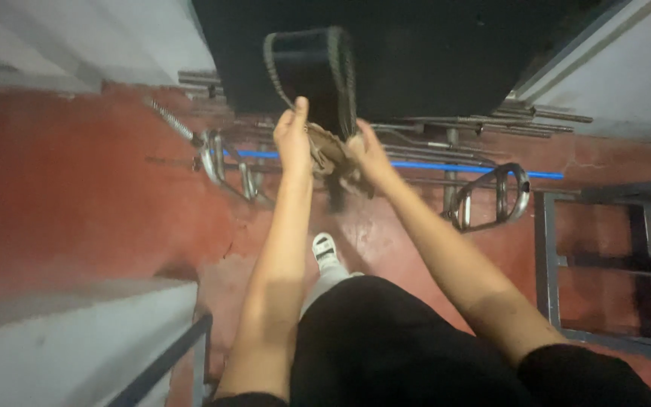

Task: Clean various gym equipment and weight bars with a cloth.

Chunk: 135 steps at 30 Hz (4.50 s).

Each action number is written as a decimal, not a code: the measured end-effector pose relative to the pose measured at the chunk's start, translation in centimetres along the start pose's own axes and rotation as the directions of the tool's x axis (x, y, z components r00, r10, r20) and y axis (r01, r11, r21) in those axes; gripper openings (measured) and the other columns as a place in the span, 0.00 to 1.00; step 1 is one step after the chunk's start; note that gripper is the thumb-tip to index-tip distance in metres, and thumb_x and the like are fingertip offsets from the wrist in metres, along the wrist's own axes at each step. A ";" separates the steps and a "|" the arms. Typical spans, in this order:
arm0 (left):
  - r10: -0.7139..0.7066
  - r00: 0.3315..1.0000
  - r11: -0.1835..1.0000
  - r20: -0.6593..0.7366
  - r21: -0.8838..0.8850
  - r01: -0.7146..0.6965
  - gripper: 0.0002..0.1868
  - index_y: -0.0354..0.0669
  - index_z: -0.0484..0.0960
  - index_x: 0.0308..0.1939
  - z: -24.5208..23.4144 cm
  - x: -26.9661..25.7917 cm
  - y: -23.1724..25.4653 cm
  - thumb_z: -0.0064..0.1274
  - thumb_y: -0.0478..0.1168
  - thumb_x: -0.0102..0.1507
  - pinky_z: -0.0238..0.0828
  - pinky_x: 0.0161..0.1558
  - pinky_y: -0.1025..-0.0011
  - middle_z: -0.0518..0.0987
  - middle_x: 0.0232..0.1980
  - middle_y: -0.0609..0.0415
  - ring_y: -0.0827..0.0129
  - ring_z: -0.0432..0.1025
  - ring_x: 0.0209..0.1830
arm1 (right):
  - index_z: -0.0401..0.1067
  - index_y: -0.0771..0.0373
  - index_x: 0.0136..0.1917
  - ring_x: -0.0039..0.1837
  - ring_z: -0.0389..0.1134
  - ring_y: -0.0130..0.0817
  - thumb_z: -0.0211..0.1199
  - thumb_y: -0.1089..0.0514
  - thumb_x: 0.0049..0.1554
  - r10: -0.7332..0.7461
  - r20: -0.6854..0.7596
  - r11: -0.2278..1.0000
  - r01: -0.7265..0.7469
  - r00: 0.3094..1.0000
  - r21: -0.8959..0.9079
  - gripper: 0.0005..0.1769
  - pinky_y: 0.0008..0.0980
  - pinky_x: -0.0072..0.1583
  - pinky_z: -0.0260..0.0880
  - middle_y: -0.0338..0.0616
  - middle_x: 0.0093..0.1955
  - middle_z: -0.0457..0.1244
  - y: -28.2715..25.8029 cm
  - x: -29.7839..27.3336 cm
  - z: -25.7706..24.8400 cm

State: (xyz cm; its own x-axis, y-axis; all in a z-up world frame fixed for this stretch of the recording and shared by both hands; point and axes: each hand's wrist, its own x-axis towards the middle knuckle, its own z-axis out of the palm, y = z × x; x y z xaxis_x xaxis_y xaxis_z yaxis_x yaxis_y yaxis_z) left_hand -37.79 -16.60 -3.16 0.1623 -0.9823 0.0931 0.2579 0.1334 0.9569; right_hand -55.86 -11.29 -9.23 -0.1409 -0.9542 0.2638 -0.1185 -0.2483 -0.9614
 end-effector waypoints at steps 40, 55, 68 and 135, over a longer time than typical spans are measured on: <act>-0.642 0.619 0.248 0.453 -0.641 0.727 0.33 0.33 0.78 0.52 7.0 12.2 -25.2 0.47 0.63 0.66 0.79 0.54 0.57 0.81 0.49 0.43 0.55 0.79 0.48 | 0.79 0.56 0.61 0.64 0.70 0.47 0.78 0.49 0.42 0.892 0.215 0.322 -0.225 0.398 -0.920 0.32 0.49 0.63 0.70 0.49 0.63 0.70 15.8 26.3 -16.8; -0.834 0.447 0.538 -0.322 -0.304 0.786 0.13 0.60 0.81 0.46 -4.9 23.5 -48.4 0.49 0.56 0.64 0.62 0.21 0.59 0.72 0.28 0.50 0.60 0.64 0.21 | 0.62 0.48 0.74 0.61 0.69 0.59 0.61 0.47 0.60 0.523 0.110 0.355 -0.098 0.845 -0.930 0.30 0.51 0.58 0.71 0.58 0.83 0.41 34.7 22.5 0.0; -0.767 0.527 0.641 -0.365 -0.459 0.615 0.14 0.28 0.81 0.44 -6.0 20.6 -56.6 0.50 0.39 0.66 0.80 0.28 0.63 0.83 0.38 0.42 0.57 0.80 0.28 | 0.60 0.44 0.75 0.62 0.69 0.56 0.63 0.47 0.55 0.585 0.269 0.437 -0.018 0.765 -0.899 0.36 0.49 0.60 0.71 0.41 0.86 0.35 32.7 21.2 2.4; -0.387 0.768 -0.083 0.510 0.810 -0.580 0.52 0.60 0.53 0.81 16.4 3.4 -32.7 0.61 0.47 0.55 0.29 0.72 0.36 0.37 0.84 0.48 0.44 0.32 0.81 | 0.76 0.68 0.59 0.51 0.73 0.55 0.55 0.54 0.61 0.647 -0.493 0.721 -0.677 0.581 0.149 0.20 0.50 0.53 0.68 0.65 0.53 0.69 37.1 5.8 -15.7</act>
State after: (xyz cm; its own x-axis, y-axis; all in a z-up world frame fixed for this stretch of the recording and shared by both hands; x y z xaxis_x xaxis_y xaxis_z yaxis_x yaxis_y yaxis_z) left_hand -61.28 -26.42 -29.66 -0.4615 -0.8728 -0.1588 -0.8871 0.4528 0.0892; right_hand -76.53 -23.43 -42.16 -0.6434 -0.6330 -0.4305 0.1564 0.4418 -0.8834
